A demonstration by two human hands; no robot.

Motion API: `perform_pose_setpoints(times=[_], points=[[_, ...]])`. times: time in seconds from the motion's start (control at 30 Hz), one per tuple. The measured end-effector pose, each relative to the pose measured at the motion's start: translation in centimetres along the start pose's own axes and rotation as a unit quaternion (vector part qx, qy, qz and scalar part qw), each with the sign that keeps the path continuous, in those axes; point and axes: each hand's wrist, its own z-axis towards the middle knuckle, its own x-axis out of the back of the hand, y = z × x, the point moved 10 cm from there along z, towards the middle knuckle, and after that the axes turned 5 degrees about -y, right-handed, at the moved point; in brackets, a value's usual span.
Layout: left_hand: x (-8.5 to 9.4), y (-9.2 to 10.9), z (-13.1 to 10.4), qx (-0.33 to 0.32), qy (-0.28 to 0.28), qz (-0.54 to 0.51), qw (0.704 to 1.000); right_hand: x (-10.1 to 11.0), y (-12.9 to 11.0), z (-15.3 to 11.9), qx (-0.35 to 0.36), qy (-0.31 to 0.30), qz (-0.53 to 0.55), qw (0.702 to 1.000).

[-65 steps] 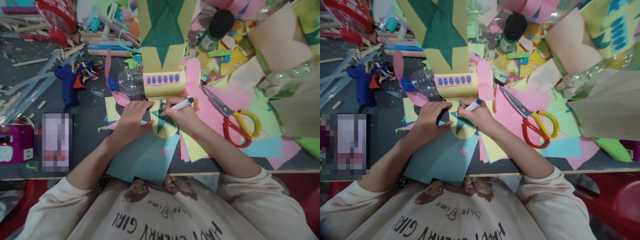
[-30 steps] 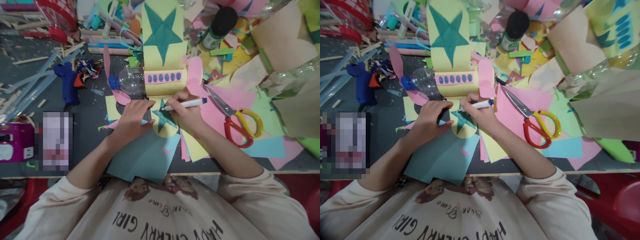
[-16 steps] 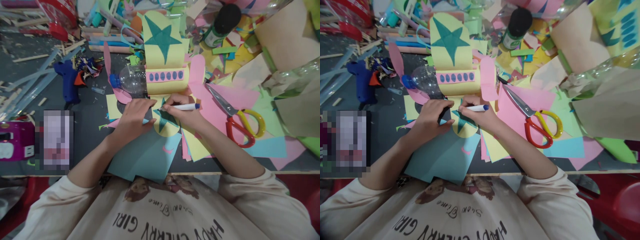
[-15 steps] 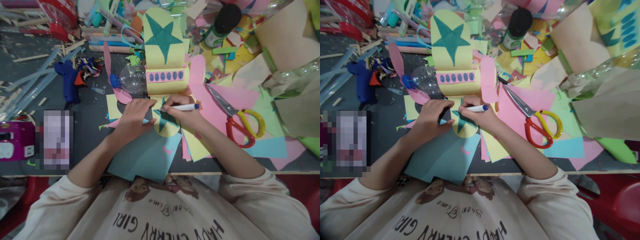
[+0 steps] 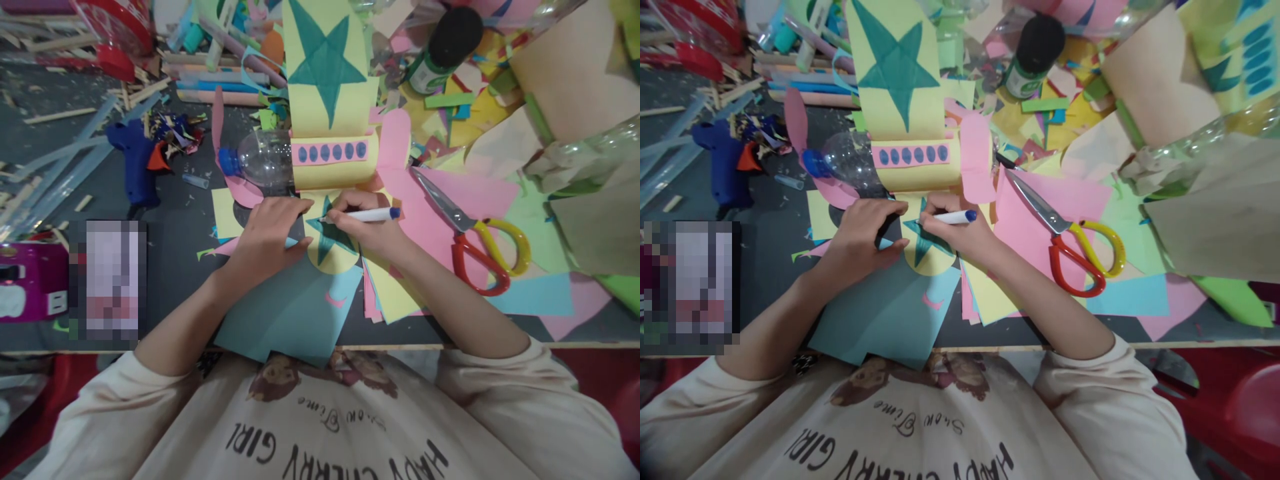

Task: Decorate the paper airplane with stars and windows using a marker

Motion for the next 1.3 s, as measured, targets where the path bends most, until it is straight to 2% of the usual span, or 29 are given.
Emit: perform_pose_setpoints(times=[0.6, 0.77, 0.9, 1.1, 1.3], points=[[0.1, 0.06, 0.04, -0.01, 0.0, -0.005, 1.0, 0.34, -0.22, -0.16, 0.005, 0.025, 0.024, 0.999], [0.01, -0.02, 0.1, -0.005, -0.005, -0.002, 1.0, 0.0, 0.37, -0.08, -0.035, 0.01, 0.02, 0.999], [-0.02, -0.01, 0.12, -0.004, -0.006, 0.01, 1.0, 0.22, 0.41, -0.15, -0.035, 0.025, 0.019, 0.999], [-0.22, -0.32, 0.18, 0.011, -0.025, -0.007, 1.0, 0.05, 0.22, -0.23, -0.017, 0.017, 0.02, 0.999], [-0.03, -0.04, 0.12, -0.004, -0.015, 0.001, 1.0, -0.19, 0.13, -0.32, -0.02, -0.006, 0.006, 1.0]])
